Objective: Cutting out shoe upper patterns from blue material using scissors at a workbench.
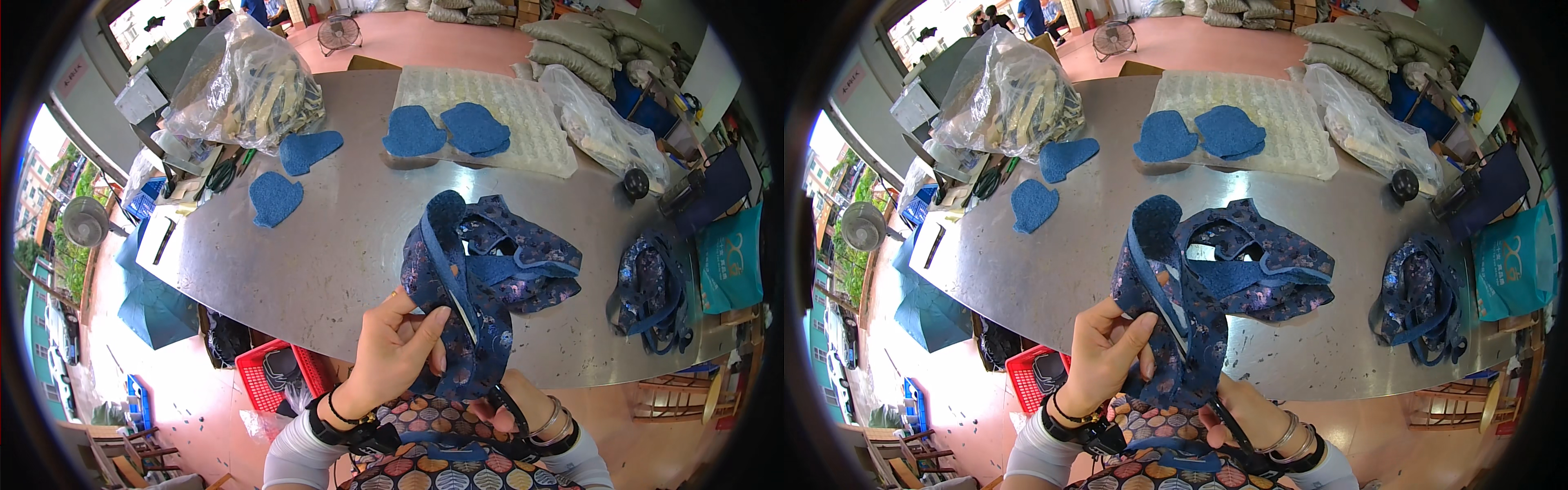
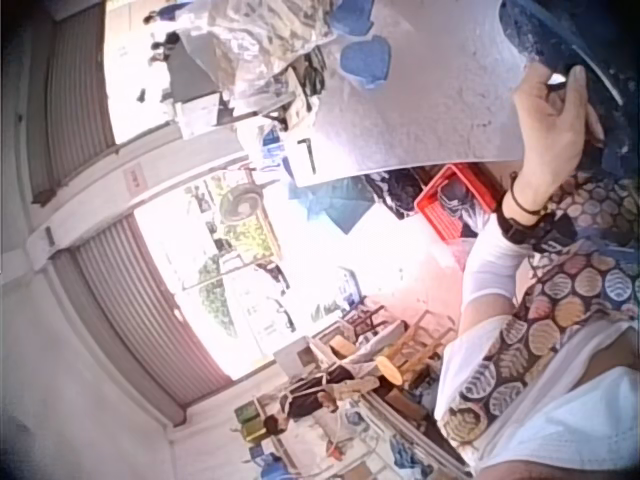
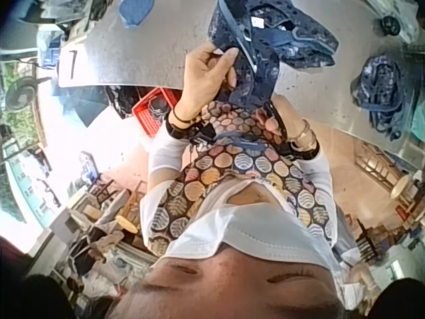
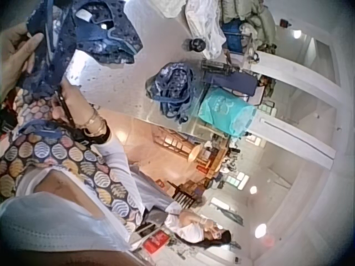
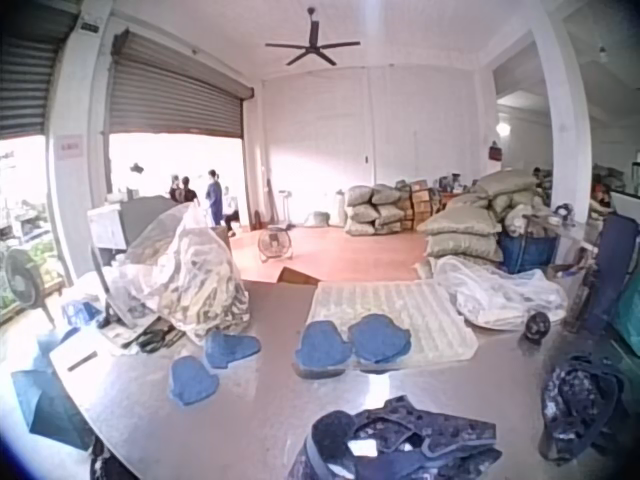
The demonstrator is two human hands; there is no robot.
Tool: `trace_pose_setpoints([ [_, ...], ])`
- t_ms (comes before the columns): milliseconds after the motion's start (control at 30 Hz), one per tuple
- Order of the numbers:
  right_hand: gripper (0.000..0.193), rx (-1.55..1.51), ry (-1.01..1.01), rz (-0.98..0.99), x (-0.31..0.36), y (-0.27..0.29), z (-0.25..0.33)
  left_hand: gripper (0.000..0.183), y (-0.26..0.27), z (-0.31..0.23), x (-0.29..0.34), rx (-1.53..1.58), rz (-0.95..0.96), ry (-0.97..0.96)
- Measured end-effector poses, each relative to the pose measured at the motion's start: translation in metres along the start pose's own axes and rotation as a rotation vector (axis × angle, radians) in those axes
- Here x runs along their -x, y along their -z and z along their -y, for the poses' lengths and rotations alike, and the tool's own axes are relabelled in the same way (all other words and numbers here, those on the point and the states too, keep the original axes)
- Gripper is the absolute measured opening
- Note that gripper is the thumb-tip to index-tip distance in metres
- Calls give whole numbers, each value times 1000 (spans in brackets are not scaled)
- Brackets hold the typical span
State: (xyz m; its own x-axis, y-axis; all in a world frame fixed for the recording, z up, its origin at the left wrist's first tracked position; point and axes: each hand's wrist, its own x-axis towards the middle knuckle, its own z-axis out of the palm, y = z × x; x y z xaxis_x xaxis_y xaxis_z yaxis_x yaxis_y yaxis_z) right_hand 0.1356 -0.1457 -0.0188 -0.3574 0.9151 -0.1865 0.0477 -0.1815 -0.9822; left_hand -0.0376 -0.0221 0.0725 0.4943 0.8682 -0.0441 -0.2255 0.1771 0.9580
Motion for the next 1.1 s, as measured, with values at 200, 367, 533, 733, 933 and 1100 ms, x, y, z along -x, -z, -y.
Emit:
trace_pose_setpoints([
  [200, 86, 17, -120, 38, -4, 5, 42, 20, 2, 0, 0, -1, 2, 10],
  [367, 86, -36, -129, 11, 0, 6, 33, 22, 3, -1, -1, 22, 3, 32],
  [533, 88, -42, -157, 8, -2, 6, 37, 27, 0, -3, -4, 97, -56, 11],
  [733, 83, -22, -126, 2, -1, 4, 31, 32, 3, 1, -7, 255, -90, 39],
  [933, 74, -133, -214, 18, -3, 4, 30, 34, 5, 1, -6, 238, -41, 4],
  [1100, 81, -163, -127, 51, -5, 1, 30, 35, 4, 1, -4, 165, 10, 21],
])
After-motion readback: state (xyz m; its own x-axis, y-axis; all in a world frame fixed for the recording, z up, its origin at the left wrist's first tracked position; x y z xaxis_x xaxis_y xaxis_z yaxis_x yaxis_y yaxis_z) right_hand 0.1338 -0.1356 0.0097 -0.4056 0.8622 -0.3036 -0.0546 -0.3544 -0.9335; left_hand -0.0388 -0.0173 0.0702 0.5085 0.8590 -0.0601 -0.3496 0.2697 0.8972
